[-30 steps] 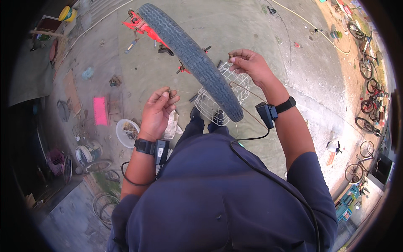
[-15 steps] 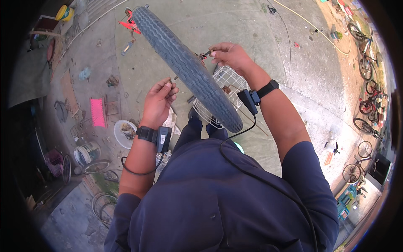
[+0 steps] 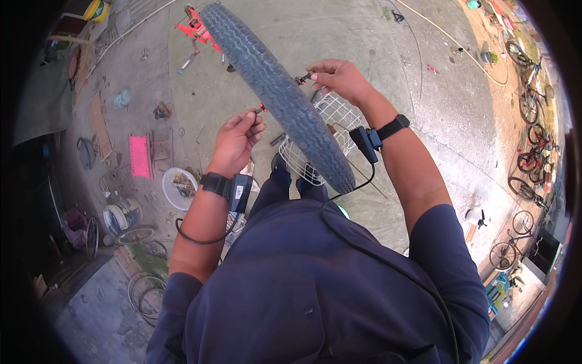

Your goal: The person selects small bicycle parts from a white bowl and a green basin, then installs them into the front wheel hub of a red bicycle. They handle washers, bearings, and axle components by hand and fit them into the wheel hub.

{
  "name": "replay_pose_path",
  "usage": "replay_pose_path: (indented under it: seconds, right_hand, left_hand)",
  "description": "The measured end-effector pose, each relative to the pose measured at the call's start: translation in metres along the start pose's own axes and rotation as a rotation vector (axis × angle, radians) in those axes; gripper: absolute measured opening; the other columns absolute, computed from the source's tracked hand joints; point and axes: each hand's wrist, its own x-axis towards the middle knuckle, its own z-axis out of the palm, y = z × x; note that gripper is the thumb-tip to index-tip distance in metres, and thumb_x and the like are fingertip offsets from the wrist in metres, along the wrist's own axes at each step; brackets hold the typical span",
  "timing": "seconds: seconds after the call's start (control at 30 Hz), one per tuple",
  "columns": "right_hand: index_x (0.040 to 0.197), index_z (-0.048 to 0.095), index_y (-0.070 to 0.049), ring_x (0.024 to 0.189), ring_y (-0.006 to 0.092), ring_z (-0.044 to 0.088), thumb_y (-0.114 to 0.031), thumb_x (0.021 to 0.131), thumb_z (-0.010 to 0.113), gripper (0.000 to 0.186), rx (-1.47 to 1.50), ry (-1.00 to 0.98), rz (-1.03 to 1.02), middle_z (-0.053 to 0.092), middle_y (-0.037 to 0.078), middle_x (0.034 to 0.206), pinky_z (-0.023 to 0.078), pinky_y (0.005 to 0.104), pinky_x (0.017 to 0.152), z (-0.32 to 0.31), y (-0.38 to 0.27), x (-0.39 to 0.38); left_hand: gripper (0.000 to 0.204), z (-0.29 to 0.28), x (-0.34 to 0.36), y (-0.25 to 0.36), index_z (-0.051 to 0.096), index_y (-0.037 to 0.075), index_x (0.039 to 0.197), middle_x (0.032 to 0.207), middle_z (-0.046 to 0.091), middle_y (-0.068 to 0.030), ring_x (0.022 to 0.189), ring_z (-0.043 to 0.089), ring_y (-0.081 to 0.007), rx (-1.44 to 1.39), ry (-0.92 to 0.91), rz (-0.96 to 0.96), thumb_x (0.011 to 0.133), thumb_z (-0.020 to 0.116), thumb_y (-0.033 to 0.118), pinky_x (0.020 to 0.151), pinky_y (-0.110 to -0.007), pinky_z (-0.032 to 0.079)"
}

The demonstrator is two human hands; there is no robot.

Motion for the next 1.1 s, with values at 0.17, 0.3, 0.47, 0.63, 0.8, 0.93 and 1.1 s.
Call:
replay_pose_path:
  seconds: [0.17, 0.3, 0.47, 0.63, 0.8, 0.93, 1.1]
  right_hand:
    - [0.122, 0.068, -0.004, 0.085, 0.0135, 0.071, -0.014, 0.093, 0.068, 0.03, -0.104, 0.005, -0.067, 0.072, 0.007, 0.104, 0.054, 0.0268, 0.07, -0.0008, -0.0026, -0.0022]
    - [0.12, 0.069, -0.005, 0.084, 0.0137, 0.07, -0.013, 0.093, 0.067, 0.028, -0.118, 0.006, -0.078, 0.072, 0.007, 0.102, 0.055, 0.0282, 0.07, -0.0016, -0.0033, -0.0009]
    - [0.12, 0.069, -0.005, 0.084, 0.0136, 0.07, -0.012, 0.093, 0.066, 0.027, -0.168, -0.005, -0.092, 0.072, 0.007, 0.103, 0.055, 0.0285, 0.071, -0.0029, -0.0058, -0.0006]
    - [0.119, 0.069, -0.005, 0.084, 0.0134, 0.07, -0.01, 0.093, 0.066, 0.027, -0.181, -0.006, -0.078, 0.071, 0.007, 0.104, 0.055, 0.0286, 0.072, -0.0026, -0.0072, -0.0003]
    - [0.118, 0.069, -0.006, 0.084, 0.0132, 0.07, -0.01, 0.092, 0.066, 0.026, -0.166, -0.007, -0.092, 0.071, 0.007, 0.106, 0.055, 0.0281, 0.072, -0.0036, -0.0041, 0.0019]
    - [0.117, 0.069, -0.006, 0.084, 0.0131, 0.071, -0.01, 0.092, 0.067, 0.025, -0.161, -0.012, -0.113, 0.071, 0.006, 0.108, 0.055, 0.0281, 0.072, -0.0035, -0.0025, 0.0023]
    - [0.114, 0.07, -0.006, 0.083, 0.0126, 0.071, -0.01, 0.092, 0.068, 0.023, -0.189, -0.01, -0.106, 0.071, 0.005, 0.108, 0.055, 0.0277, 0.071, -0.0028, -0.0056, -0.0009]
  left_hand:
    - [0.019, -0.0017, 0.0021, -0.0003, 0.062, 0.004, 0.111, 0.095, 0.068, -0.0034, 0.084, 0.066, -0.0123, -0.003, -0.015, -0.041, 0.102, 0.058, 0.021, 0.071, -0.025, 0.053]
    - [0.02, -0.0033, 0.0037, -0.0005, 0.062, 0.005, 0.108, 0.093, 0.067, -0.0031, 0.083, 0.066, -0.0119, 0.011, -0.05, -0.064, 0.103, 0.057, 0.024, 0.068, -0.025, 0.052]
    - [0.022, -0.0021, 0.0053, -0.0004, 0.062, 0.006, 0.106, 0.092, 0.067, -0.0028, 0.081, 0.066, -0.0121, 0.012, -0.043, -0.08, 0.103, 0.057, 0.027, 0.066, -0.025, 0.051]
    - [0.024, -0.0009, 0.0057, 0.0001, 0.062, 0.006, 0.106, 0.091, 0.067, -0.0025, 0.08, 0.065, -0.0123, 0.025, -0.024, -0.105, 0.103, 0.057, 0.029, 0.064, -0.025, 0.05]
    - [0.026, -0.0012, 0.0084, -0.0005, 0.063, 0.007, 0.105, 0.089, 0.067, -0.0019, 0.079, 0.065, -0.0122, 0.046, -0.017, -0.107, 0.103, 0.056, 0.031, 0.064, -0.025, 0.048]
    - [0.027, -0.0027, 0.0089, -0.0022, 0.063, 0.006, 0.104, 0.088, 0.067, -0.0015, 0.078, 0.065, -0.0122, 0.04, -0.028, -0.105, 0.103, 0.057, 0.033, 0.064, -0.025, 0.047]
    - [0.028, -0.0049, 0.0086, -0.0048, 0.064, 0.006, 0.105, 0.088, 0.067, -0.0016, 0.077, 0.065, -0.0125, 0.02, -0.019, -0.105, 0.103, 0.057, 0.033, 0.064, -0.025, 0.047]
